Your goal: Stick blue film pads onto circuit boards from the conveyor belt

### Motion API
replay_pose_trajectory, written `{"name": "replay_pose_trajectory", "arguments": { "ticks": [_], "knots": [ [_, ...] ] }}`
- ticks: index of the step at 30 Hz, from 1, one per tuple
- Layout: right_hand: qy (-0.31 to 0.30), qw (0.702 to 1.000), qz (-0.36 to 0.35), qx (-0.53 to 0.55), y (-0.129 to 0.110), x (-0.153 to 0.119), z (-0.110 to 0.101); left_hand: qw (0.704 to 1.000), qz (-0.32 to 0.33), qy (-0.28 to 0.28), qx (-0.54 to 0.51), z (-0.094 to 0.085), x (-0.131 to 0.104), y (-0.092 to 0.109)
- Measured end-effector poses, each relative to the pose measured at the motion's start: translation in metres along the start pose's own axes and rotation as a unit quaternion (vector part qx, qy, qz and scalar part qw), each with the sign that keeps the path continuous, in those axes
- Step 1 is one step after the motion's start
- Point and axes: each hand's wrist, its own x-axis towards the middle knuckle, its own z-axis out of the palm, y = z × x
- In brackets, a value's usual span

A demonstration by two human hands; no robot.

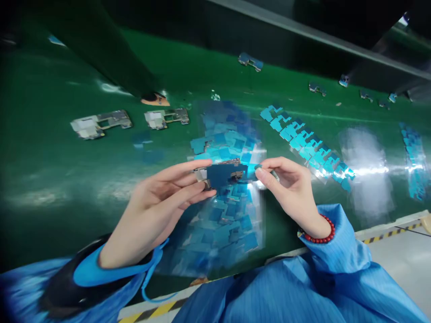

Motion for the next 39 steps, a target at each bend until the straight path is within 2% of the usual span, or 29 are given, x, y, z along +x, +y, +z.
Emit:
{"name": "replay_pose_trajectory", "arguments": {
  "ticks": [3, 6, 11, 16, 23, 28, 32, 39],
  "knots": [
    [-0.025, 0.999, 0.026, 0.023, 0.000, 0.000, 0.001, 0.999, -0.031, -0.022, -0.023, 0.002, -0.002, 0.003],
    [-0.025, 0.999, 0.031, 0.029, -0.003, 0.000, 0.003, 0.998, -0.053, -0.031, -0.026, 0.004, -0.003, 0.006],
    [-0.032, 0.999, 0.012, -0.019, -0.006, -0.002, 0.005, 0.996, -0.072, -0.056, -0.010, 0.005, -0.005, 0.010],
    [-0.032, 0.997, -0.023, -0.070, -0.011, -0.005, 0.007, 0.998, -0.035, -0.054, 0.011, 0.006, -0.006, 0.008],
    [-0.022, 0.995, -0.021, -0.090, -0.015, -0.004, 0.007, 0.999, -0.036, 0.015, 0.000, 0.014, -0.013, 0.009],
    [-0.027, 0.995, -0.032, -0.095, -0.015, -0.004, 0.006, 1.000, -0.016, -0.024, 0.002, 0.011, -0.012, 0.007],
    [-0.027, 0.995, -0.033, -0.092, -0.015, -0.004, 0.007, 0.999, -0.025, -0.007, 0.023, 0.012, -0.013, 0.009],
    [-0.022, 0.996, -0.038, -0.084, -0.015, -0.003, 0.008, 0.999, -0.001, -0.022, 0.037, 0.013, -0.014, 0.009]
  ]
}}
